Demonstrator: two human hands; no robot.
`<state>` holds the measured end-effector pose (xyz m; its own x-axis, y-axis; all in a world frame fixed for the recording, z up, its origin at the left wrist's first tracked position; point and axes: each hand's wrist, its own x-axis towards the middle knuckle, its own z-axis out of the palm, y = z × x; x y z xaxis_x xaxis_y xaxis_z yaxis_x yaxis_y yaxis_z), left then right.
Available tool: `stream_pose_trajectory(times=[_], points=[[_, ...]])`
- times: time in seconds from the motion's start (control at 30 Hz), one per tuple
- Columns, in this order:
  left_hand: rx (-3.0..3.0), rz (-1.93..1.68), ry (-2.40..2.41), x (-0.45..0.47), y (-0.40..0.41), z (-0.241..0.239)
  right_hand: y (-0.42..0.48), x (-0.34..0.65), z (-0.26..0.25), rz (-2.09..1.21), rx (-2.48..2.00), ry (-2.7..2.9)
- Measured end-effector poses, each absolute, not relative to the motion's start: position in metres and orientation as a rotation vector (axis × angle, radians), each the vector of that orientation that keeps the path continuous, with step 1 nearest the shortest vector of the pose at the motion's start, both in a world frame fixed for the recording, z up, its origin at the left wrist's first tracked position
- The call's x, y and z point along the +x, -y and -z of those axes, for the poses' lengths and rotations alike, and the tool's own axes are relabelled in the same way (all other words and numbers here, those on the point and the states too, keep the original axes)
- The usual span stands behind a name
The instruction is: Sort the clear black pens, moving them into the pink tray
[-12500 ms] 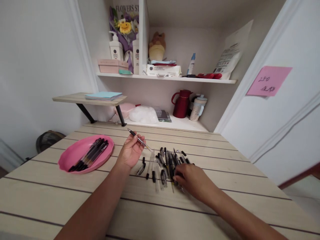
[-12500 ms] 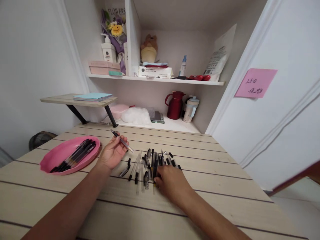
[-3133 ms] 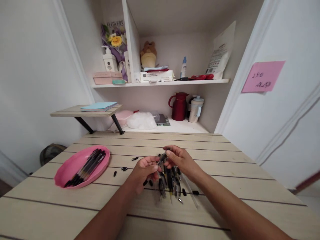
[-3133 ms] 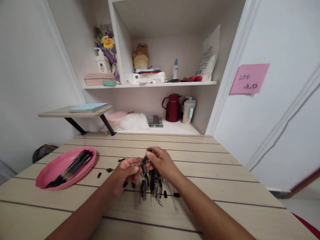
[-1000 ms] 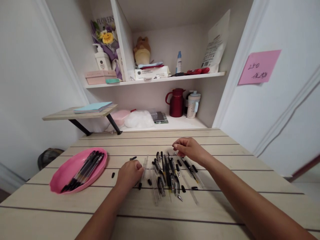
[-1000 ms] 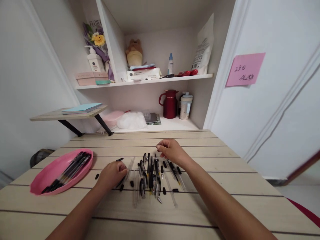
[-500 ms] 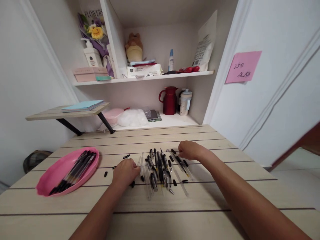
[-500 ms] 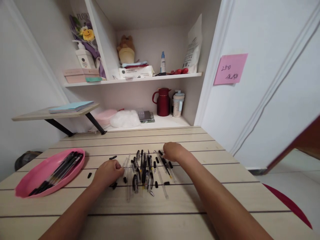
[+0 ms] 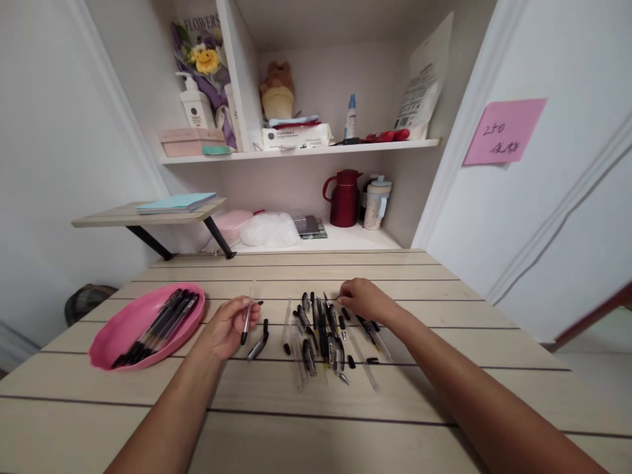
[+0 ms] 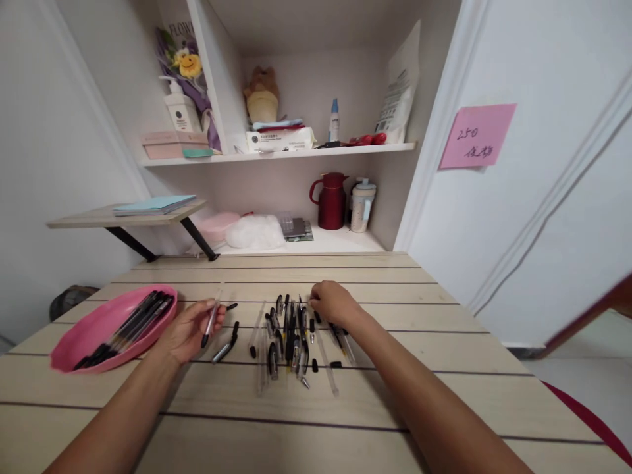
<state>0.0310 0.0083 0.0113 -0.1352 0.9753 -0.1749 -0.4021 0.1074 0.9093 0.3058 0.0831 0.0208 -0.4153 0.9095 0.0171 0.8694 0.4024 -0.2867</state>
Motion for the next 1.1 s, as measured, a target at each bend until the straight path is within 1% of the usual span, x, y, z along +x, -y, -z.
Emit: stream_pose_trajectory(times=[0.13,0.27,0.37,0.67,0.8,1.1], points=[[0.551,-1.49,-0.994,0.024,-0.012,-0.009,-0.072,0.292,-0.021,-0.427,-1.39,2.444],[0.596,-1.489,-0.896,0.024,-0.014,-0.005,-0.065,0.281,-0.024,-0.518,-1.302,2.474],[0.656,-1.464,-0.838,0.026,-0.014,-0.002,-0.066,0.268,-0.025,-0.485,-1.267,2.534],[0.692,-1.487,-0.714,0.024,-0.015,0.005,-0.07,0.224,-0.029,-0.361,-1.266,2.656],[0.702,-1.473,-0.694,0.022,-0.016,0.006,-0.073,0.225,-0.029,-0.416,-1.241,2.639],[0.713,-1.44,-0.69,0.023,-0.016,0.007,-0.08,0.244,-0.031,-0.509,-1.362,2.588]])
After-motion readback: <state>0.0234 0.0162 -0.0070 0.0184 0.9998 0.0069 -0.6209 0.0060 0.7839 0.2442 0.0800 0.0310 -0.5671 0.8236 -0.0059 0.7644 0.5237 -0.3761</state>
